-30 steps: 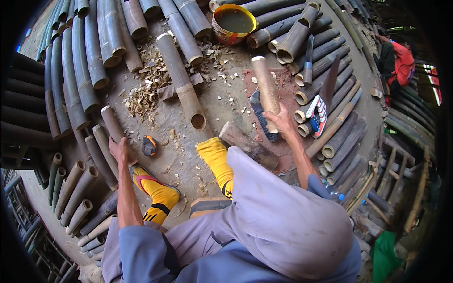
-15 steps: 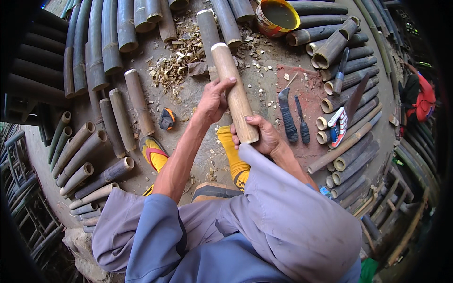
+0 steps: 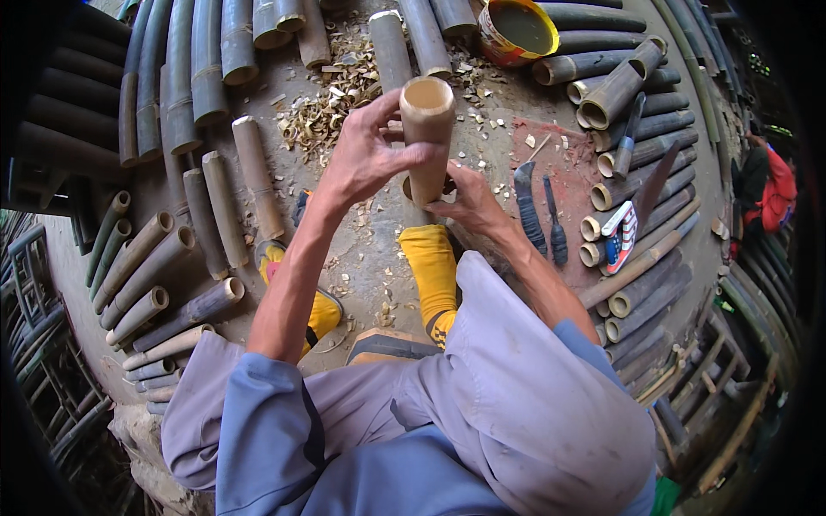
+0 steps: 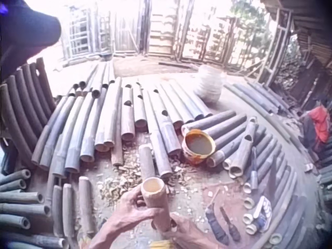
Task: The person measures a bamboo section with a tape measure, cuts it with a saw, and carves a rectangular hole into the side of the tube using a machete and a wood block as a mallet.
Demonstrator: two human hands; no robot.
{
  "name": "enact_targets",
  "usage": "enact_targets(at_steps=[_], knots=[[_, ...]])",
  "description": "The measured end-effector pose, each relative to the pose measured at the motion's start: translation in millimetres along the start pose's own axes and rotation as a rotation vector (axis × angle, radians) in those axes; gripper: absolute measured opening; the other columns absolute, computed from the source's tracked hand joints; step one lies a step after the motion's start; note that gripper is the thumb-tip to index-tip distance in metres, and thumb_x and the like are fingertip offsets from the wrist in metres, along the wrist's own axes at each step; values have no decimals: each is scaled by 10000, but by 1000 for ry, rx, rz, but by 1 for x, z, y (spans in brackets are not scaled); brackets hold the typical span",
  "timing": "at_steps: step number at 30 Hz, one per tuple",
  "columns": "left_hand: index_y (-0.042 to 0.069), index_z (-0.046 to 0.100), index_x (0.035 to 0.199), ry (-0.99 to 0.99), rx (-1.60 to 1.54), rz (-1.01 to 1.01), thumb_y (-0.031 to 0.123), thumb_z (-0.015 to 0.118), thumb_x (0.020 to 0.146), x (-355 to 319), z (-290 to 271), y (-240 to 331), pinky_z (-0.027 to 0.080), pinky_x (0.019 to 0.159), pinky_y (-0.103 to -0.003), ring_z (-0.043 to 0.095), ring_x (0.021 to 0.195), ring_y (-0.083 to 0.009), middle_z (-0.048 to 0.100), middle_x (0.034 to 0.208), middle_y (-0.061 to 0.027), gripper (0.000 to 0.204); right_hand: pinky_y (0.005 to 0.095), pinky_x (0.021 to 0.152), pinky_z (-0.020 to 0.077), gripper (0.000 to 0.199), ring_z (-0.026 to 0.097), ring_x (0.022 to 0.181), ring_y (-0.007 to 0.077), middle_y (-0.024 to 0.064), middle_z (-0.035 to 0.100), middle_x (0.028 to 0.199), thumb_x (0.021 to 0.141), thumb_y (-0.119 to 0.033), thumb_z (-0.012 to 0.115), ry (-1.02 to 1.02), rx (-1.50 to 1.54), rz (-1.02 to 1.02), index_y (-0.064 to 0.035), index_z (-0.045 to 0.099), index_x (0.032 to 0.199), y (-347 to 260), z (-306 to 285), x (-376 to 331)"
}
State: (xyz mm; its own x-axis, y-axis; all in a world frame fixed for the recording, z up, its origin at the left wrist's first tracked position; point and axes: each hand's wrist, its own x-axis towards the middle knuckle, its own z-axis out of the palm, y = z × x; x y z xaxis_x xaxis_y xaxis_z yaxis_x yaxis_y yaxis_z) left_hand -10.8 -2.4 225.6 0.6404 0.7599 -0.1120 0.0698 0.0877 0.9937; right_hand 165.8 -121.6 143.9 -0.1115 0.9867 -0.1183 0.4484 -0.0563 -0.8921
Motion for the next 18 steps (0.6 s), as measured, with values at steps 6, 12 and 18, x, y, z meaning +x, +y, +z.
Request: enact_targets(at_steps=[6,12,18], knots=[[7,582,1211,14,141,193,140,845,660,-39,12,2,485,950,-311,618,1016,-131,659,1098,-54,625,422,869,470,468,580,1004,370,177,617,1035,643,-13,758,51,12,-134,-26,573,1073,7,21,4],[24,610,1186,49,18,168,124,842,672,-57,26,-4,497,945,-318,605,1031,-119,651,1112,-43,573,396,787,528,319,647,923,333,181,656,1018,748,13,656,104,-240,-147,36,591,1060,-31,-17,8],[-9,598,1181,96,111,163,68,831,649,-72,15,1,497,950,-334,622,1032,-164,650,1117,-104,586,382,733,539,198,670,782,292,169,659,810,846,-84,551,200,-310,-500,8,625,1005,-187,-49,35]])
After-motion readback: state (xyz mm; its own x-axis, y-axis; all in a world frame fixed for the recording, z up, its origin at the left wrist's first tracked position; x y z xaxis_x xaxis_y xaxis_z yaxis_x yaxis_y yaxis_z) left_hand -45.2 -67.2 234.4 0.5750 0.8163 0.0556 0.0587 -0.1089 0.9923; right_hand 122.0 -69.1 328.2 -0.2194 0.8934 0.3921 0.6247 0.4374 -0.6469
